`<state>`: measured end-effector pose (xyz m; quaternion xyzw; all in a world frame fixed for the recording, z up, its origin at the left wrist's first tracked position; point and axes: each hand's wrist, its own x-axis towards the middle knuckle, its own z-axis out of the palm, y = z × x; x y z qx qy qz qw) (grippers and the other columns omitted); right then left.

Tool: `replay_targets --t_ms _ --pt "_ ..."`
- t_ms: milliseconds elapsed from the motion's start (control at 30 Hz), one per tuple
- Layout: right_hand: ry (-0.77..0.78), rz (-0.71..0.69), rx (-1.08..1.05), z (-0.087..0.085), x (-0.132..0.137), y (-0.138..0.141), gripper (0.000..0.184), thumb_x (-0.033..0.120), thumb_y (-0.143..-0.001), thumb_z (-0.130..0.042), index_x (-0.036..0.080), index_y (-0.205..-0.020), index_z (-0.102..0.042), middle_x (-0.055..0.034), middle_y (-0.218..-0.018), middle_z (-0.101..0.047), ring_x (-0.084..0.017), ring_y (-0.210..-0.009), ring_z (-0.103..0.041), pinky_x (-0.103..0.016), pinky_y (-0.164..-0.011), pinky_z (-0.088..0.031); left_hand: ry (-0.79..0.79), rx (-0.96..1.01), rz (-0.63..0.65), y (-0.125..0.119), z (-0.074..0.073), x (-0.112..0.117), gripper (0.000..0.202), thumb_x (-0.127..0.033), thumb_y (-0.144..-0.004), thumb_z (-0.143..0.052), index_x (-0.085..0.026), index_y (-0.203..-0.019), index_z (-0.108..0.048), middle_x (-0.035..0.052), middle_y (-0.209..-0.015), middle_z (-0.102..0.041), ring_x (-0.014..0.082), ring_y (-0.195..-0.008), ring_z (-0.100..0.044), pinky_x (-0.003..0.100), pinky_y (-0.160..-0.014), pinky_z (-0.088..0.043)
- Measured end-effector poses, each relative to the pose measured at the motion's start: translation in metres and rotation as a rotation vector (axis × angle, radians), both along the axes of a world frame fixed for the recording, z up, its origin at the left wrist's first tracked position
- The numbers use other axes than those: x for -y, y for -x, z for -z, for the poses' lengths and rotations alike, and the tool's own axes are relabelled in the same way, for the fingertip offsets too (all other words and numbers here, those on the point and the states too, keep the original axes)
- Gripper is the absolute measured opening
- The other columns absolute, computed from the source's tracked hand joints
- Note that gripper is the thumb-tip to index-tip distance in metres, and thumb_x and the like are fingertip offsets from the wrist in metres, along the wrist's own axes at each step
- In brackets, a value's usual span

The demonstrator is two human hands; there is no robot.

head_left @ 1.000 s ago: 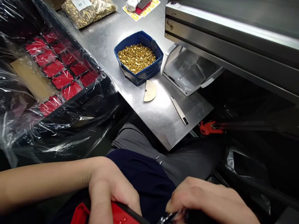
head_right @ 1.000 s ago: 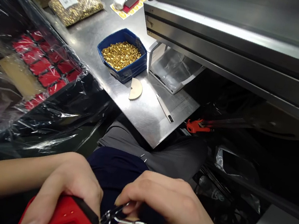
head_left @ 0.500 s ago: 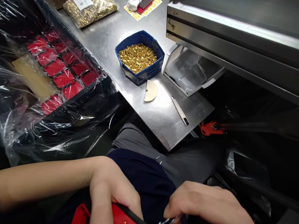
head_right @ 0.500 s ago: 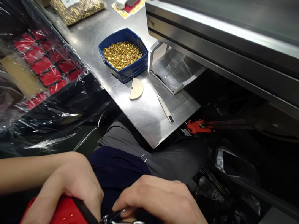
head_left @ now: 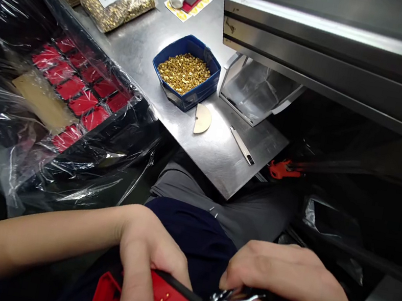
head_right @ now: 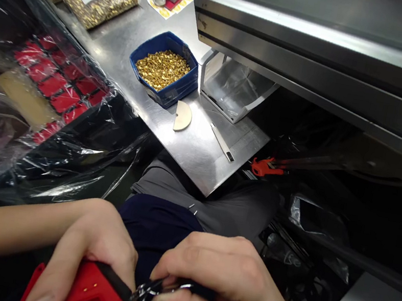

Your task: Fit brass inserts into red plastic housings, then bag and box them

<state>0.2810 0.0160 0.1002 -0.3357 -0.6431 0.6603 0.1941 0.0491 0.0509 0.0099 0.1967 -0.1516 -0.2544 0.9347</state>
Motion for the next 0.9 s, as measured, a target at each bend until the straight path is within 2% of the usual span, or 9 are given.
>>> replay_targets --t_ms 100,167,300,433,500,600,700,767,900 --pt "0.005 -0.051 -0.047 0.003 -0.002 -0.006 0.011 0.016 -0.092 -0.067 0.016 -0.101 -0.074 -0.0038 -0.082 -0.071 -0.012 -0.072 -0.066 -0.019 -0.065 -0.049 -0.048 0.008 -0.122 0.001 -0.002 -0.001 0.042 -0.021 -0.048 -0.090 -0.016 -0.087 -0.074 0.0009 -0.072 -0.070 0.0249 -0.055 -0.064 0.032 -0.052 -0.058" --pt "0.046 -0.152 -0.158 0.007 -0.002 -0.012 0.013 0.020 -0.095 -0.064 0.014 -0.096 -0.076 -0.0071 -0.082 -0.073 -0.014 -0.074 -0.070 -0.020 -0.068 -0.052 -0.070 -0.019 -0.191 0.003 -0.002 -0.001 0.056 -0.027 -0.047 -0.092 -0.013 -0.099 -0.078 0.0044 -0.082 -0.075 0.0280 -0.061 -0.069 0.032 -0.052 -0.059" --pt "0.114 -0.259 -0.245 0.015 0.001 -0.021 0.030 0.034 -0.099 -0.057 0.013 -0.091 -0.078 -0.0112 -0.080 -0.074 -0.018 -0.071 -0.072 -0.023 -0.065 -0.053 -0.038 -0.067 -0.103 0.007 0.007 0.003 0.080 -0.028 -0.045 -0.094 -0.010 -0.120 -0.073 0.0058 -0.087 -0.077 0.0298 -0.064 -0.070 0.033 -0.053 -0.059" --pt "0.116 -0.015 -0.166 0.020 0.009 -0.025 0.010 0.026 -0.082 -0.076 0.019 -0.089 -0.074 -0.0038 -0.073 -0.070 -0.014 -0.067 -0.066 -0.021 -0.063 -0.052 0.114 -0.023 -0.110 0.009 0.015 0.007 0.103 -0.020 -0.049 -0.093 -0.005 -0.143 -0.054 0.0053 -0.088 -0.075 0.0273 -0.064 -0.069 0.033 -0.059 -0.058" --pt "0.121 0.123 -0.136 0.025 0.016 -0.029 0.016 0.025 -0.078 -0.079 0.022 -0.092 -0.071 -0.0010 -0.075 -0.068 -0.013 -0.067 -0.064 -0.020 -0.063 -0.052 0.204 -0.001 -0.156 0.009 0.015 0.010 0.121 -0.015 -0.046 -0.093 -0.006 -0.153 -0.037 0.0054 -0.096 -0.075 0.0245 -0.069 -0.070 0.029 -0.061 -0.057" --pt "0.164 0.340 -0.058 0.039 0.028 -0.037 0.025 0.031 -0.085 -0.074 0.024 -0.108 -0.067 -0.0029 -0.087 -0.068 -0.014 -0.069 -0.066 -0.021 -0.062 -0.054 0.345 -0.126 -0.452 0.010 0.014 0.019 0.127 -0.025 -0.051 -0.094 -0.011 -0.158 -0.027 0.0076 -0.109 -0.073 0.0244 -0.089 -0.073 0.027 -0.073 -0.057" --pt "0.172 0.615 0.082 0.051 0.040 -0.036 0.021 0.032 -0.095 -0.064 0.024 -0.113 -0.065 -0.0019 -0.082 -0.067 -0.013 -0.067 -0.067 -0.020 -0.064 -0.056 0.371 -0.258 -0.735 0.010 0.011 0.034 0.118 -0.039 -0.061 -0.090 -0.015 -0.158 -0.027 0.0159 -0.125 -0.069 0.0348 -0.119 -0.066 0.042 -0.096 -0.053" --pt "0.127 0.722 0.188 0.052 0.048 -0.027 0.019 0.034 -0.097 -0.061 0.024 -0.113 -0.066 -0.0001 -0.076 -0.065 -0.012 -0.065 -0.066 -0.016 -0.062 -0.056 0.354 -0.311 -0.781 0.011 0.011 0.046 0.114 -0.039 -0.061 -0.091 -0.014 -0.156 -0.033 0.0211 -0.131 -0.066 0.0414 -0.129 -0.058 0.052 -0.103 -0.048" --pt "0.002 0.773 0.330 0.042 0.060 -0.004 0.018 0.036 -0.092 -0.068 0.025 -0.107 -0.069 -0.0009 -0.087 -0.070 -0.012 -0.068 -0.070 -0.015 -0.062 -0.057 0.268 -0.460 -0.776 0.014 0.014 0.064 0.107 -0.042 -0.058 -0.093 -0.009 -0.147 -0.046 0.0256 -0.134 -0.063 0.0449 -0.130 -0.056 0.057 -0.109 -0.042"
